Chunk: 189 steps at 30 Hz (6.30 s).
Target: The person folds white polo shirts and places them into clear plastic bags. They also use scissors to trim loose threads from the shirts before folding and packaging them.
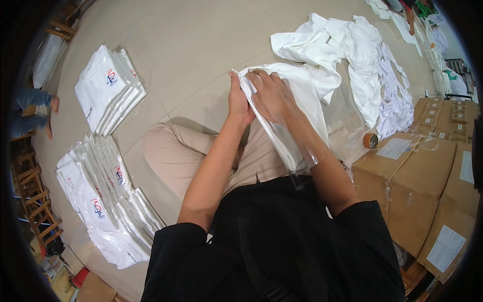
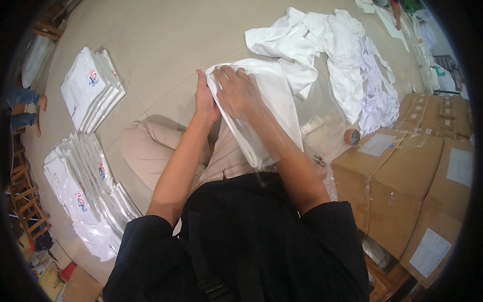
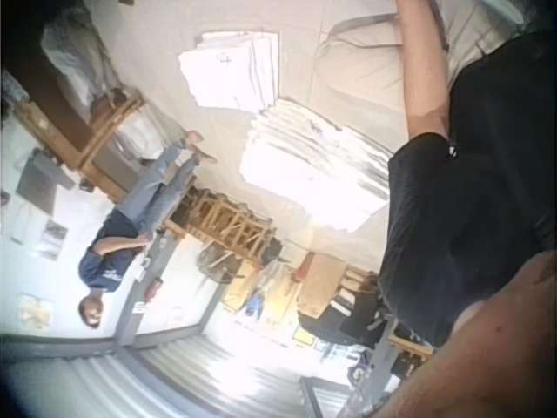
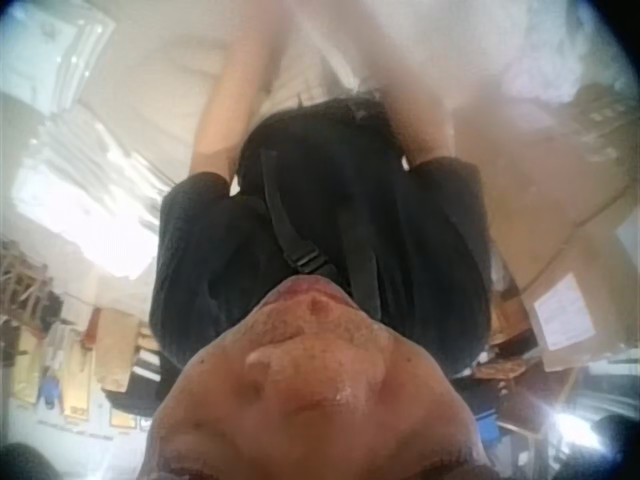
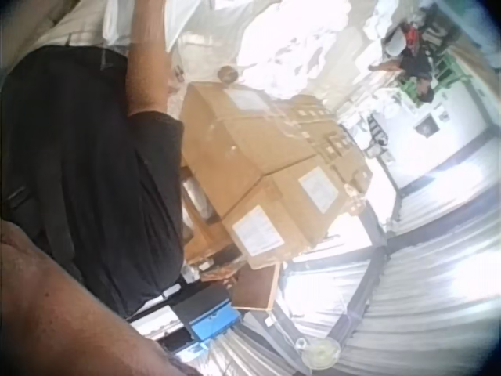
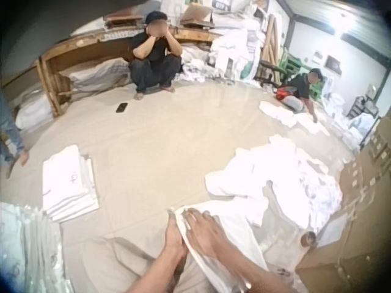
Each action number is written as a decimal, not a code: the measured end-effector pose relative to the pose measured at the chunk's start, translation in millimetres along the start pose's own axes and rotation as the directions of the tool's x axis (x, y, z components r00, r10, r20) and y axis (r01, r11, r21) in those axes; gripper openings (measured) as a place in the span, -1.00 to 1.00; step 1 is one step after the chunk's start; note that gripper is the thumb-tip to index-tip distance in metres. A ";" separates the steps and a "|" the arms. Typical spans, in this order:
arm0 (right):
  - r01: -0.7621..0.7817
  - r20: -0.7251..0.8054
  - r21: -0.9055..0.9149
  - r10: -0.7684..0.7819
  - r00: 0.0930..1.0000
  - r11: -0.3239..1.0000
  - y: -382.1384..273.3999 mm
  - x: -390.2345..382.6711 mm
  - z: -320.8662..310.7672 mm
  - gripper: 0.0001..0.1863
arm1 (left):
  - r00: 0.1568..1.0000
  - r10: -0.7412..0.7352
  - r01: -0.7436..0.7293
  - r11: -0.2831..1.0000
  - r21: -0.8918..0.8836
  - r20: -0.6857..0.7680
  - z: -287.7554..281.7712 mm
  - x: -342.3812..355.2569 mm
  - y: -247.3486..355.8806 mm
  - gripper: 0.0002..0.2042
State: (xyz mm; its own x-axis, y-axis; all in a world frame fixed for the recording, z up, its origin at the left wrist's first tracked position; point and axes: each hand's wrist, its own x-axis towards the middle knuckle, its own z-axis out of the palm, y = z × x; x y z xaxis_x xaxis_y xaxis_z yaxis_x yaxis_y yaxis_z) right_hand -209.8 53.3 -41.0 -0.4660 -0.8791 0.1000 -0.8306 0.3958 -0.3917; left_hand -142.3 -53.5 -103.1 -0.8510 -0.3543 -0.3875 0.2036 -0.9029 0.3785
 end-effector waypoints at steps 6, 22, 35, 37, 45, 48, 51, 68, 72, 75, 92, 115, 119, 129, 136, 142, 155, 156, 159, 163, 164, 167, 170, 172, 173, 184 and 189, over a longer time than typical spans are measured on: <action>0.108 -0.145 -0.004 -0.108 0.984 0.994 0.0 -10.5 17.6 -0.34 | 0.999 0.040 -0.038 0.995 -0.091 0.021 -11.0 5.8 -4.3 -0.38; 0.045 -0.036 -0.046 -0.046 0.998 0.998 6.4 -12.4 26.4 -0.44 | 0.998 -0.044 0.045 0.999 0.017 -0.038 -17.5 3.9 8.5 -0.43; -0.179 0.128 0.189 0.157 0.979 0.966 3.4 2.8 7.2 -0.68 | 0.995 0.043 -0.041 0.999 0.022 -0.085 2.9 -15.1 11.1 -0.52; -0.163 0.113 0.170 0.145 0.983 0.972 0.9 1.9 7.8 -0.69 | 0.991 0.002 0.003 0.999 0.038 -0.132 9.3 -20.2 15.6 -0.53; -0.104 0.007 0.059 0.103 0.995 0.993 -6.4 -3.0 12.8 -0.73 | 0.996 0.002 0.012 0.986 0.165 -0.085 -5.2 -8.5 17.9 -0.50; -0.032 -0.060 0.003 0.032 0.998 0.999 -4.0 -22.6 16.7 -0.76 | 0.996 -0.027 0.038 0.990 0.136 -0.080 -5.9 -3.5 23.5 -0.51; 0.016 -0.051 -0.022 -0.017 0.999 1.000 -3.4 -56.0 9.4 -0.80 | 0.994 -0.060 0.068 0.994 0.087 -0.086 -12.3 4.2 23.6 -0.50; -0.574 0.014 0.659 0.755 0.656 0.486 89.1 -193.0 -91.7 -0.51 | 0.967 -0.046 0.221 0.636 0.739 -0.249 -13.7 47.6 59.3 -0.21; -0.757 0.293 0.588 0.797 0.528 0.285 124.2 -188.2 -34.9 -0.51 | 0.955 -0.053 0.272 0.540 0.796 -0.290 -17.4 65.4 65.6 -0.21; -0.720 0.423 0.666 0.696 0.580 0.195 90.4 -175.6 -62.4 -0.60 | 0.952 -0.128 0.283 0.718 0.636 -0.278 -54.8 76.2 72.6 -0.29; -0.682 0.628 0.720 0.540 0.560 -0.130 94.4 -205.8 -86.2 -0.75 | 0.953 -0.048 0.253 0.666 0.701 -0.298 -43.8 -6.3 63.8 -0.59; -0.875 0.758 0.482 0.476 0.447 0.055 86.3 -255.4 -122.1 -0.74 | 0.884 -0.406 0.433 0.521 0.736 -0.233 -43.9 -226.6 48.4 -0.58; -0.859 0.631 0.335 0.585 0.510 0.387 86.9 -245.0 -141.6 -0.70 | 0.959 0.056 -0.278 0.024 0.960 0.276 -55.8 -232.2 44.4 -0.60; -0.295 0.150 0.514 0.254 0.956 0.806 -42.9 -158.8 -102.0 -0.82 | 0.636 0.011 -0.726 -0.330 0.603 0.772 -61.0 -223.1 25.2 -0.78; -0.193 0.291 0.633 0.001 0.957 0.749 -90.5 -143.5 -63.7 -0.83 | 0.606 0.158 -0.747 -0.225 0.626 0.780 -46.9 -221.2 33.8 -0.79; -0.283 0.360 0.668 0.034 0.932 0.688 -94.8 -141.4 -64.3 -0.79 | 0.590 0.224 -0.762 -0.163 0.627 0.776 -42.8 -220.5 32.2 -0.76; -0.094 0.375 0.556 -0.149 0.915 0.826 -100.2 -144.8 -72.2 -0.82 | 0.571 0.107 -0.771 -0.270 0.576 0.814 -25.2 -222.1 44.5 -0.76; -0.073 0.357 0.598 -0.184 0.916 0.798 -97.9 -144.8 -80.5 -0.80 | 0.565 0.105 -0.777 -0.266 0.571 0.818 -24.4 -220.7 42.9 -0.76; 0.001 0.230 0.799 -0.308 0.923 0.601 -76.1 -153.4 -108.0 -0.76 | 0.597 0.088 -0.776 -0.186 0.602 0.797 -27.3 -220.1 38.9 -0.75; -0.470 0.445 0.882 -0.297 0.845 -0.015 12.0 -226.0 -143.3 -0.80 | 0.623 0.063 -0.771 -0.118 0.626 0.779 -39.3 -220.7 46.9 -0.74; -0.690 0.658 0.720 -0.242 0.713 -0.076 45.2 -258.0 -151.8 -0.83 | 0.626 0.040 -0.772 -0.106 0.627 0.778 -40.1 -220.9 49.9 -0.74; -0.588 0.695 -0.037 0.443 0.566 0.808 109.3 -351.0 -140.1 -0.73 | 0.624 0.022 -0.778 -0.076 0.623 0.781 -40.8 -219.6 56.3 -0.72; -0.543 0.696 -0.355 0.603 0.389 0.761 121.1 -377.6 -128.7 -0.71 | 0.661 0.122 -0.736 -0.082 0.672 0.740 -46.1 -225.1 52.2 -0.71; -0.693 0.567 -0.060 0.596 0.569 0.719 69.7 -332.1 -119.4 -0.74 | 0.664 0.139 -0.726 -0.118 0.678 0.735 -47.3 -227.7 54.5 -0.71; -0.608 0.442 -0.067 0.570 0.693 0.791 59.0 -335.0 -106.1 -0.75 | 0.642 0.111 -0.745 -0.142 0.652 0.758 -45.4 -224.3 58.3 -0.71; -0.209 -0.136 0.133 0.226 0.964 0.969 12.4 -279.7 -78.3 -0.66 | 0.638 0.073 -0.741 -0.211 0.637 0.766 -44.4 -225.4 69.3 -0.70; -0.092 -0.123 0.128 0.108 0.987 0.988 32.3 -286.1 -87.5 -0.64 | 0.661 0.088 -0.719 -0.214 0.662 0.746 -46.4 -226.7 71.7 -0.70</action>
State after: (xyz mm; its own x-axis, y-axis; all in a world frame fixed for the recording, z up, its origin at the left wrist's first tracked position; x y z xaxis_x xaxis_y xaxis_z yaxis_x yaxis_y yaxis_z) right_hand -130.0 340.9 -2.2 -0.5868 -0.7919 0.1689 -0.7385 0.4378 -0.5128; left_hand 87.7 -49.3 -27.1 -0.9051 -0.1320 0.4041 0.2476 0.6089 0.7536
